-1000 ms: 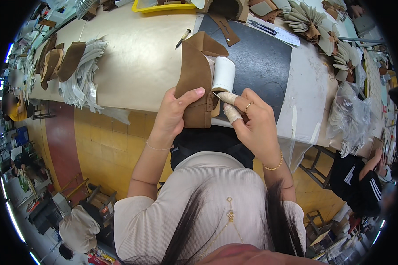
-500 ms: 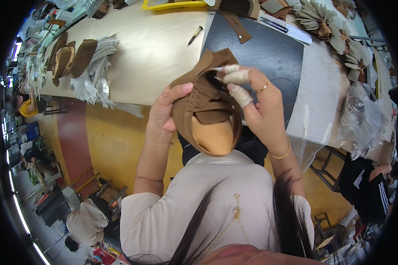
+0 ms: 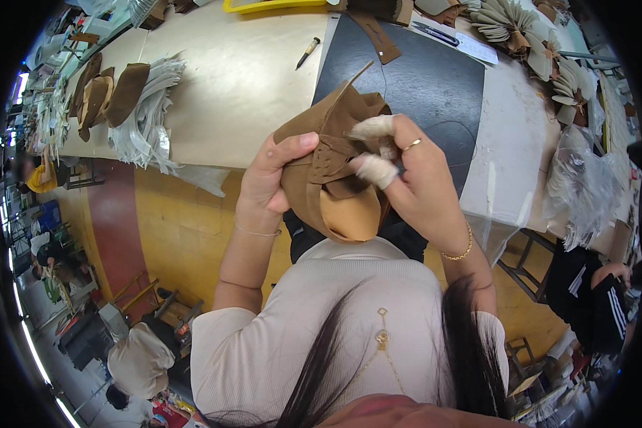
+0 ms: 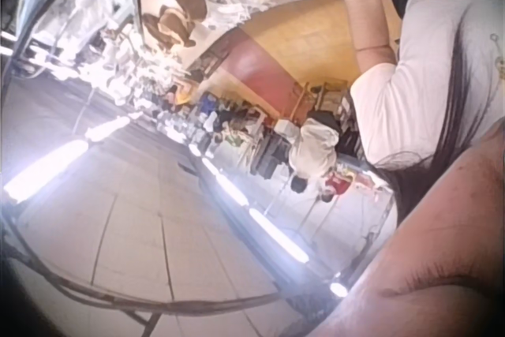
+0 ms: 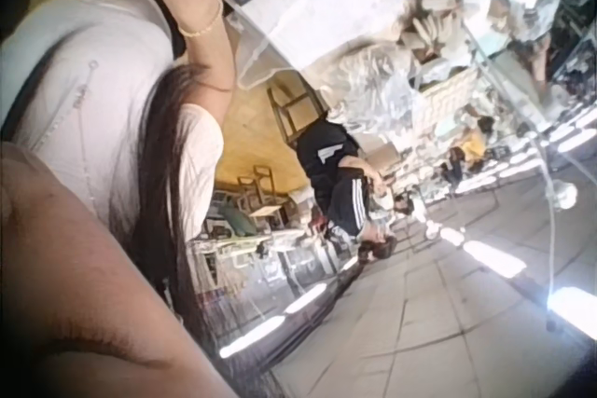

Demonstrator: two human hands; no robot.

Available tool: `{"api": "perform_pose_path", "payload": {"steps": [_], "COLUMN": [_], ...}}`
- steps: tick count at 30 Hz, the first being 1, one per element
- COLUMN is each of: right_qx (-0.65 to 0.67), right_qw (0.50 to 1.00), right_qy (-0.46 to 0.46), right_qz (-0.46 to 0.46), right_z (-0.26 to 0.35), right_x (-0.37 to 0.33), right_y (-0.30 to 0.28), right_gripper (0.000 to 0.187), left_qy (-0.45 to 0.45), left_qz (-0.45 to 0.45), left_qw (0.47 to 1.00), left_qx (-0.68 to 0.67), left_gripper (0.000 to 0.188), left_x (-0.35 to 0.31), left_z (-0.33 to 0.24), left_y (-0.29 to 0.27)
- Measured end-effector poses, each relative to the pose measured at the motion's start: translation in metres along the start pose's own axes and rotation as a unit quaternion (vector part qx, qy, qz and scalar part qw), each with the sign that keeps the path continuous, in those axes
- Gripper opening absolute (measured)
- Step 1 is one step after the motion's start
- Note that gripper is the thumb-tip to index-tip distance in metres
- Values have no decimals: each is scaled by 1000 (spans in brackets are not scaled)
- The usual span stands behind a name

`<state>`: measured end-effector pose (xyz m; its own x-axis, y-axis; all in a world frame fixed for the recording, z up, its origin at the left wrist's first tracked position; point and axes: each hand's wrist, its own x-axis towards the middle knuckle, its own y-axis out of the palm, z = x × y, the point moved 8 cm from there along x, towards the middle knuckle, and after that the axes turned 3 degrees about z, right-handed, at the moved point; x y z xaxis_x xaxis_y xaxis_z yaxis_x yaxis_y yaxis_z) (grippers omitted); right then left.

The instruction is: The person hand-sews a brown leather shoe upper using a needle and thread. They repeatedly insert the needle through pre-punched holes, pull the thread tight, and rotate the shoe part to continue stitching along the edge. The person works at a bench in a workshop with other shoe parts and tools visible.

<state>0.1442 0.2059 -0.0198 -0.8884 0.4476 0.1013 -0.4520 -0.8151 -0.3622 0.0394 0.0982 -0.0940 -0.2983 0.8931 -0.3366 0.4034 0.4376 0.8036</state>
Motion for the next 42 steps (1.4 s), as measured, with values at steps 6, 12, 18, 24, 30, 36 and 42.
{"api": "perform_pose_path", "payload": {"steps": [6,12,18,24,30,36,42], "right_qx": [-73,183,213,343,470,473,440], "right_qw": [990,958,970,934,879,871,877], "right_qy": [4,-54,-96,-45,-72,-40,81], "right_qz": [119,215,72,89,-31,122,177], "right_z": [2,11,1,-1,-12,10,16], "right_x": [4,8,42,50,46,46,32], "right_y": [-5,-18,-12,-3,-34,-34,-22], "right_gripper": [12,21,25,31,29,34,29], "left_qy": [0,-51,286,389,417,367,312], "left_qz": [-22,-23,-182,-114,-57,69,147], "left_qw": [996,966,668,584,622,586,613], "left_qx": [85,253,663,704,660,719,710], "left_gripper": [37,46,44,37,22,20,11], "left_x": [2,9,-2,-6,6,-11,-22], "left_z": [-9,-10,-77,-41,-26,-21,-20], "left_y": [6,10,48,79,84,116,123]}}
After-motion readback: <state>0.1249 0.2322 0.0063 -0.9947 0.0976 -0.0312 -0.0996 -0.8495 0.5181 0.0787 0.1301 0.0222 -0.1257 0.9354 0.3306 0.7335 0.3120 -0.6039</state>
